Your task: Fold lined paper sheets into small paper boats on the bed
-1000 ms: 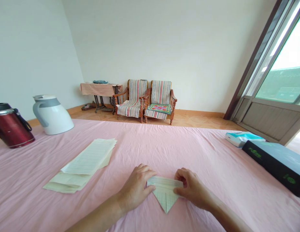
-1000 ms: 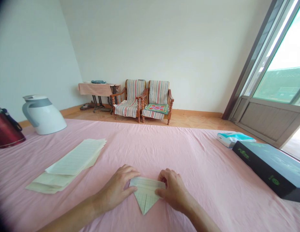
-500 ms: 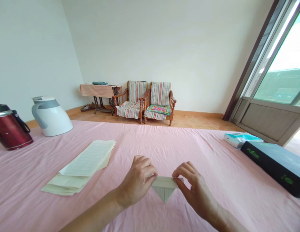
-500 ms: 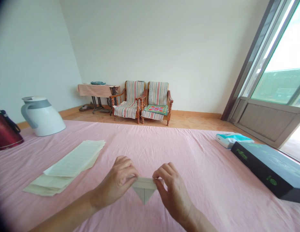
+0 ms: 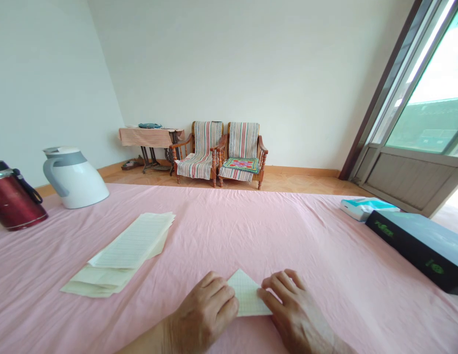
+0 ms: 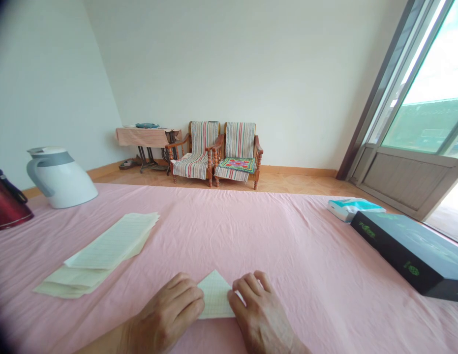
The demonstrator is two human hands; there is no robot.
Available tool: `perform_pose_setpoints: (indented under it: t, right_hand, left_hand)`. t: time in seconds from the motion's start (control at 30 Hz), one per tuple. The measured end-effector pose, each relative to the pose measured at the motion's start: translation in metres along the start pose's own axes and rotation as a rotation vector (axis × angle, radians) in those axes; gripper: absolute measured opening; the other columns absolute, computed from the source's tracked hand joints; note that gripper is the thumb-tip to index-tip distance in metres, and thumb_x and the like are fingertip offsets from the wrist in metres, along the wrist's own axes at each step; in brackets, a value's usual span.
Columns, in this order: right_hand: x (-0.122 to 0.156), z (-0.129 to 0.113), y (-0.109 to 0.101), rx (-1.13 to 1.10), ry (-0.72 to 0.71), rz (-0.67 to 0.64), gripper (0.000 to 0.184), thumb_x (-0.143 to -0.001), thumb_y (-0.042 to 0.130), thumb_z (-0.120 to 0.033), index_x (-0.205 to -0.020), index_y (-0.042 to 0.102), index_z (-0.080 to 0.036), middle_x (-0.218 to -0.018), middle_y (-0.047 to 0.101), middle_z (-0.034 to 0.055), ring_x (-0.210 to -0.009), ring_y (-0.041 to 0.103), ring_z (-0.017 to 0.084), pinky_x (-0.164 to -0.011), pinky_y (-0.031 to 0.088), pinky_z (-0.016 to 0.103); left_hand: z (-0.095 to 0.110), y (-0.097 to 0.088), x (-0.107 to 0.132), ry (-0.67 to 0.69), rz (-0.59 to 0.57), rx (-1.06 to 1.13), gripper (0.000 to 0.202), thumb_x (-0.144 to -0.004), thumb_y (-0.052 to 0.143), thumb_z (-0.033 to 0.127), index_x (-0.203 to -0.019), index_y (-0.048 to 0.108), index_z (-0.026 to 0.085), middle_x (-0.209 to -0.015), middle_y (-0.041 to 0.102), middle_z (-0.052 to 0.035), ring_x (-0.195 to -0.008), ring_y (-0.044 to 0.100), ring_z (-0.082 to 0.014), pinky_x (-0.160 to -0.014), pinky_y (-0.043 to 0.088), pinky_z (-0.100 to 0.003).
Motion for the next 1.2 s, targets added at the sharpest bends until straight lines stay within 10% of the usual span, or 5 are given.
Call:
perform_pose_setpoints:
  t: [0.6,1.2]
  right_hand:
    - [0.001,-0.006,-0.007,-0.166,0.074,0.108,0.017,-0.086,0.049,-0.016,-0.077,0.061,-0.023,-0.079,0.061,0.0024,-0.072,0.052,0.019,-0.067,0.034,0.034]
    - [0.014,0.023,0.013,-0.304,0.608,-0.124,0.013,-0.075,0.060,-0.016,-0.064,0.064,-0.024,-0.079,0.062,0.0004,-0.082,0.056,0.019,-0.079,0.033,0.034]
  left_hand:
    - [-0.016,0.009,0.008,-0.283,-0.141,0.230,0.019,-0.081,0.059,0.001,-0.075,0.050,0.017,-0.082,0.056,0.0003,-0.079,0.048,-0.0174,-0.072,0.036,-0.030]
    - [-0.051,0.015,0.028,-0.661,-0.131,0.647,0.013,-0.070,0.065,0.006,-0.068,0.062,0.018,-0.081,0.054,0.0024,-0.084,0.052,-0.0138,-0.078,0.036,-0.022]
Point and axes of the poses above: each hand's wrist, its own x-axis away from the middle knuckle, its own y-axis out of the palm, z = x × y, the point moved 5 cm from there along -x, towards the middle knuckle
